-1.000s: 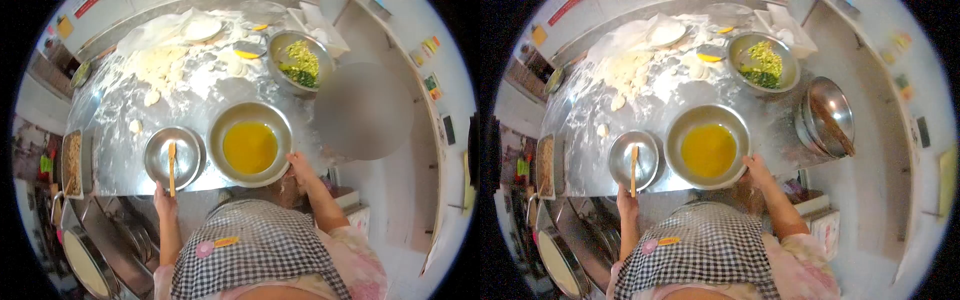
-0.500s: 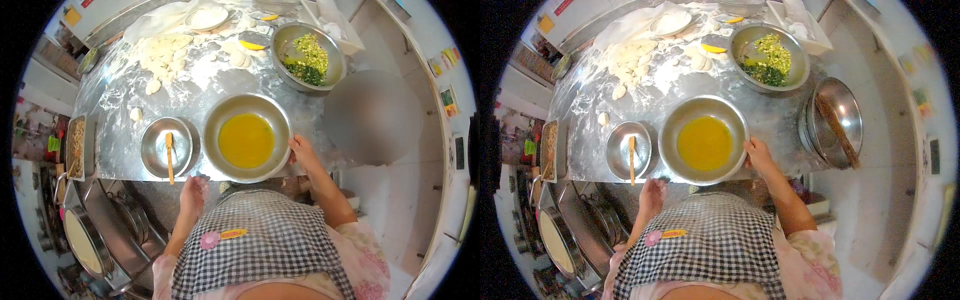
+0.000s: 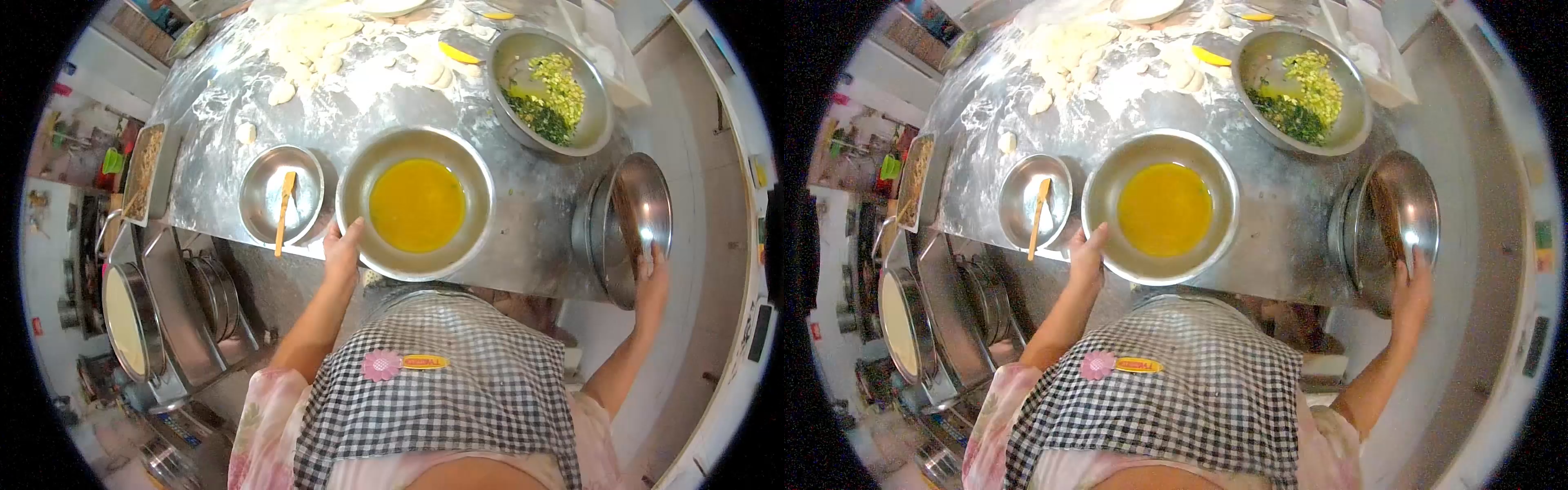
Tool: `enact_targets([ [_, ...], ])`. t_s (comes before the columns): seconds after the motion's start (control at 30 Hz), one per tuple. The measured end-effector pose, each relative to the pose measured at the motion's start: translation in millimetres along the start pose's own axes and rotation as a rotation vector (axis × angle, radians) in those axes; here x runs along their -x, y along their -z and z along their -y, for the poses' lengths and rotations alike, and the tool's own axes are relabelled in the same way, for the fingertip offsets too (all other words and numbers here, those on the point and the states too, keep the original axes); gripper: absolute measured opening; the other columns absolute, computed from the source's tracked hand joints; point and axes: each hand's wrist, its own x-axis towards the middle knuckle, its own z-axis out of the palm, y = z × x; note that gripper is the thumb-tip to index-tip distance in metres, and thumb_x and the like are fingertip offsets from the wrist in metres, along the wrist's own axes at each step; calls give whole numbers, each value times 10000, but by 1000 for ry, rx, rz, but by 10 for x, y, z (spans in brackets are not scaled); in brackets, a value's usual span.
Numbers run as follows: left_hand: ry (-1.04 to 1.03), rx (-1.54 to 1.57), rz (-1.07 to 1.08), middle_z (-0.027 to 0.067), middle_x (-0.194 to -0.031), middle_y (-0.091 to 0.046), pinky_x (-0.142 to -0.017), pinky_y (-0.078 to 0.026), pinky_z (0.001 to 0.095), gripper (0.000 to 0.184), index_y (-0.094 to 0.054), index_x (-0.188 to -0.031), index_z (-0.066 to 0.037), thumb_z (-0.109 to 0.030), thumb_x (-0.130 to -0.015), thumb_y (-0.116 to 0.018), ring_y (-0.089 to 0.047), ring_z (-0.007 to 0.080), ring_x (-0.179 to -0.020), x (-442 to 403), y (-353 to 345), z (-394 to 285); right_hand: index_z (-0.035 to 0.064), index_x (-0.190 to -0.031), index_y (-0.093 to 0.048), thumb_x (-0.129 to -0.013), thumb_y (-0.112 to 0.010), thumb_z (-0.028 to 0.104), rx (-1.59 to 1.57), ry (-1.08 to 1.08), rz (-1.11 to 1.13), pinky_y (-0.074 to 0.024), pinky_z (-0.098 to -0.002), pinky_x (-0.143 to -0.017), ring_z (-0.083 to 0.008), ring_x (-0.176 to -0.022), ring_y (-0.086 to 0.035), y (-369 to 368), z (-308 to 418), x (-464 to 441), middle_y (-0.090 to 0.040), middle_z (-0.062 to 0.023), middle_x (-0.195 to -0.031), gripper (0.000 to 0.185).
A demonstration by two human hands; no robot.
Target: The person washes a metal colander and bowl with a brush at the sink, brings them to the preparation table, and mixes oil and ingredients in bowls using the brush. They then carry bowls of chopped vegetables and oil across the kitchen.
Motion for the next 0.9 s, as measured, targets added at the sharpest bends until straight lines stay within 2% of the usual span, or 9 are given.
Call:
enact_targets([
  [0.03,-15,-3,-13,80,-985,-606,-742,-467,270,299,-527,-1096,-3,-89,-818,-595,-581,147,-847,11,-21,-2,55,-1212,-502,-847,-556,154,146,69,-10,-423,-388,-873,-336,-1024,-547,-33,-97,-1,-563,-185,-1120,381],
  [0.13,-86,0,-42,80,-945,-618,-728,-473,270,252,-554,-1049,-3,-82,-813,-595,-587,147,-819,48,-62,-8,89,-1226,-490,-828,-568,154,156,-36,198,-420,-422,-855,-366,-1007,-538,-82,-176,-17,-558,-199,-1105,410],
  [0.23,-79,2,-73,80,-929,-623,-715,-481,272,228,-560,-1020,-9,-76,-806,-599,-594,148,-791,78,-104,-40,113,-1249,-469,-821,-570,141,175,-28,200,-419,-431,-844,-368,-993,-541,-110,-75,8,-554,-211,-1100,440],
  [0.33,-58,25,-79,79,-918,-626,-709,-486,273,203,-565,-995,-19,-66,-801,-597,-599,148,-781,72,-105,-39,113,-1258,-454,-820,-569,123,277,-42,324,-415,-435,-847,-371,-993,-541,-93,-102,-70,-556,-216,-1094,453],
  [0.43,-39,25,-72,76,-910,-628,-698,-491,275,198,-566,-992,-25,-60,-800,-595,-603,150,-772,67,-110,-53,107,-1251,-463,-823,-565,117,181,71,243,-417,-439,-838,-375,-983,-543,-167,-222,-66,-567,-213,-1073,440],
  [0.53,-40,59,-44,77,-915,-629,-693,-494,279,200,-568,-997,-25,-56,-801,-593,-606,152,-769,64,-97,-50,91,-1247,-466,-825,-567,127,100,66,244,-418,-441,-834,-375,-977,-545,-215,-221,-69,-569,-216,-1067,435],
  [0.63,-53,62,-35,78,-927,-629,-695,-495,281,214,-568,-1016,-21,-50,-804,-586,-606,149,-778,62,-87,-37,41,-1259,-448,-848,-540,117,137,-31,280,-395,-402,-874,-356,-1042,-517,-210,-144,-68,-534,-220,-1142,427],
  [0.9,-23,68,-54,78,-936,-625,-713,-490,285,253,-564,-1052,-13,-59,-803,-586,-599,151,-794,64,-70,-18,45,-1246,-462,-849,-535,107,107,60,260,-396,-401,-867,-359,-1016,-520,-347,-371,-108,-547,-217,-1104,408],
])
